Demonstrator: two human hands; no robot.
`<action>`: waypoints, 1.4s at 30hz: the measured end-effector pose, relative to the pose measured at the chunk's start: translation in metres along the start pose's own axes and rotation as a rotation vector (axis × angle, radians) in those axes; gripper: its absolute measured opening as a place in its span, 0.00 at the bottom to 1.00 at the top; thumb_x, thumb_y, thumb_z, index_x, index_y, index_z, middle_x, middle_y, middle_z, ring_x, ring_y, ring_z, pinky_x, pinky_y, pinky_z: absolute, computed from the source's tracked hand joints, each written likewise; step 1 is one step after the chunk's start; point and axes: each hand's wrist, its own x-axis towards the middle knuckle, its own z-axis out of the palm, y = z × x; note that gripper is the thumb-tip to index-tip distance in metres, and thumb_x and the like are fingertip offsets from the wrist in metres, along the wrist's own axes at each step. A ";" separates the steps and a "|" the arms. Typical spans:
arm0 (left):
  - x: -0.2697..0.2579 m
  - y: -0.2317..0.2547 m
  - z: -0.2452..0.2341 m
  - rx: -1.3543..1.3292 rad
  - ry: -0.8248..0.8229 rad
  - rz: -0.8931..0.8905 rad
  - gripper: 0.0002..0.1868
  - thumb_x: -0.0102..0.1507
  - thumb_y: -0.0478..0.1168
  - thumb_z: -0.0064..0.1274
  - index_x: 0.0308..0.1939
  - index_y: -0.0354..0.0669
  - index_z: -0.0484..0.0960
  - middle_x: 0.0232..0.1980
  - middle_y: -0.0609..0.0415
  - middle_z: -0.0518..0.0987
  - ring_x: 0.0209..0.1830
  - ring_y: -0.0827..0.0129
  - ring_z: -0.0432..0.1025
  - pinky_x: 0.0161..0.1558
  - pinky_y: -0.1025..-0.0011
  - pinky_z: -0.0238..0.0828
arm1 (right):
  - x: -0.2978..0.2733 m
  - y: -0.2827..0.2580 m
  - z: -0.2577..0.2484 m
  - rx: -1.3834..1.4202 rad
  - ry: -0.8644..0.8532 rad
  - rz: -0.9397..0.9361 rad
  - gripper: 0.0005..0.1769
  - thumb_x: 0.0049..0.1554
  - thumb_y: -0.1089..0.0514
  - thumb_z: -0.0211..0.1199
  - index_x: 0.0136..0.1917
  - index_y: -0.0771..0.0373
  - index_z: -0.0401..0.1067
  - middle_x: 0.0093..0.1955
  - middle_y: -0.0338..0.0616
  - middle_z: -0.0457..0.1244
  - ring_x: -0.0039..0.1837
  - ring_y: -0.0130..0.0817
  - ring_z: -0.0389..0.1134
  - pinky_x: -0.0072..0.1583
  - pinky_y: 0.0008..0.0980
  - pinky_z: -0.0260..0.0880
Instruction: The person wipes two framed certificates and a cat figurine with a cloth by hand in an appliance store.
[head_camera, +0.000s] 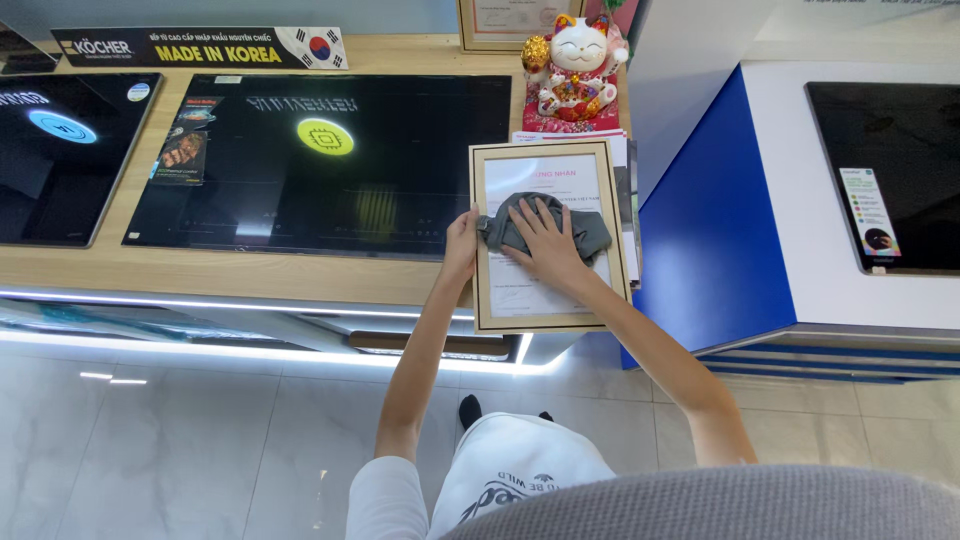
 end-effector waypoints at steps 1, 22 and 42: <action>0.003 -0.003 -0.006 -0.002 -0.026 -0.030 0.21 0.76 0.49 0.45 0.54 0.30 0.77 0.46 0.49 0.78 0.41 0.73 0.72 0.43 0.72 0.72 | -0.007 -0.002 0.004 0.004 -0.002 0.003 0.40 0.58 0.37 0.60 0.76 0.60 0.58 0.78 0.55 0.53 0.79 0.54 0.47 0.72 0.67 0.34; -0.013 0.024 -0.008 -0.266 -0.251 -0.197 0.17 0.74 0.47 0.44 0.63 0.42 0.72 0.54 0.54 0.79 0.55 0.73 0.72 0.58 0.71 0.69 | 0.064 0.046 0.043 -0.014 -0.044 0.242 0.36 0.63 0.41 0.55 0.77 0.65 0.60 0.80 0.56 0.52 0.82 0.47 0.48 0.78 0.58 0.39; -0.021 0.042 0.005 -0.359 -0.204 -0.225 0.37 0.73 0.65 0.30 0.69 0.37 0.70 0.65 0.45 0.77 0.63 0.65 0.73 0.65 0.65 0.70 | 0.088 0.005 0.042 0.152 -0.067 -0.001 0.37 0.64 0.43 0.53 0.79 0.64 0.57 0.80 0.55 0.51 0.82 0.47 0.47 0.77 0.51 0.41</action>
